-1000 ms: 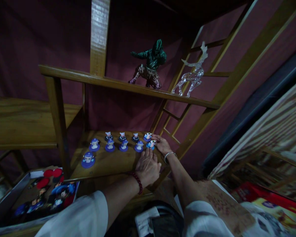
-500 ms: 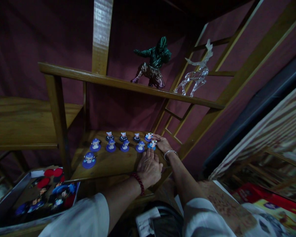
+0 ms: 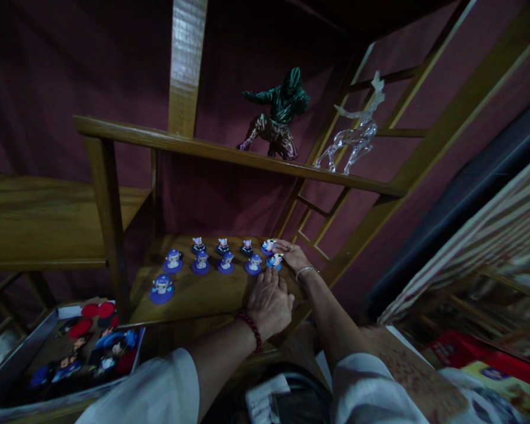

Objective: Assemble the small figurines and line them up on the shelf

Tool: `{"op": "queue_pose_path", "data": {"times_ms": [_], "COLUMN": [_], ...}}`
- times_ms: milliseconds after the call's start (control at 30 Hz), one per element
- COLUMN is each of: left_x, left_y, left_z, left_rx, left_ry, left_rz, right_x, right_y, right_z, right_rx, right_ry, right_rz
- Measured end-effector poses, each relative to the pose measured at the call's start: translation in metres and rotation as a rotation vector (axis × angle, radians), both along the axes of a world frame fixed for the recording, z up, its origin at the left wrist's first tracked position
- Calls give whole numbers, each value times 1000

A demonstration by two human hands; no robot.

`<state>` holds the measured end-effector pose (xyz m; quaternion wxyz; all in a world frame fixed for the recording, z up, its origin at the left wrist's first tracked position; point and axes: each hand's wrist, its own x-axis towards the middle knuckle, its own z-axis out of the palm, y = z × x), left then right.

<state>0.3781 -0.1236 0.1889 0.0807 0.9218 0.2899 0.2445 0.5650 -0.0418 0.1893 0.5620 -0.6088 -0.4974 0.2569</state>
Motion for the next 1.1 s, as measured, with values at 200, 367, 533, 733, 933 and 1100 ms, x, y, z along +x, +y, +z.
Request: {"op": "queue_pose_path", "data": {"times_ms": [200,367,533,733,933,1100], "left_x": [0,-1,-1,0,-1,-4], "left_y": [0,1,0,0,-1,-2], "left_z": [2,2,2,2,3,6], "left_rx": [-19,-11,-34,-24,-23,-23], "left_ry": [11,8,13,4,-17,-29], "left_rz": [-1,-11,-3,-3,-1,-19], "right_x": [-6,-5,-4,-1,-6,-9], "right_y": [-1,-2,-2,-4,-11,-22], "right_z": [6,7,7,11,21,27], "right_rx": [-71,-83,-54,-10,27,34], "right_ry": [94,104,75,57,28,-31], "right_rz": [30,11,-38,-30,-88,-102]}}
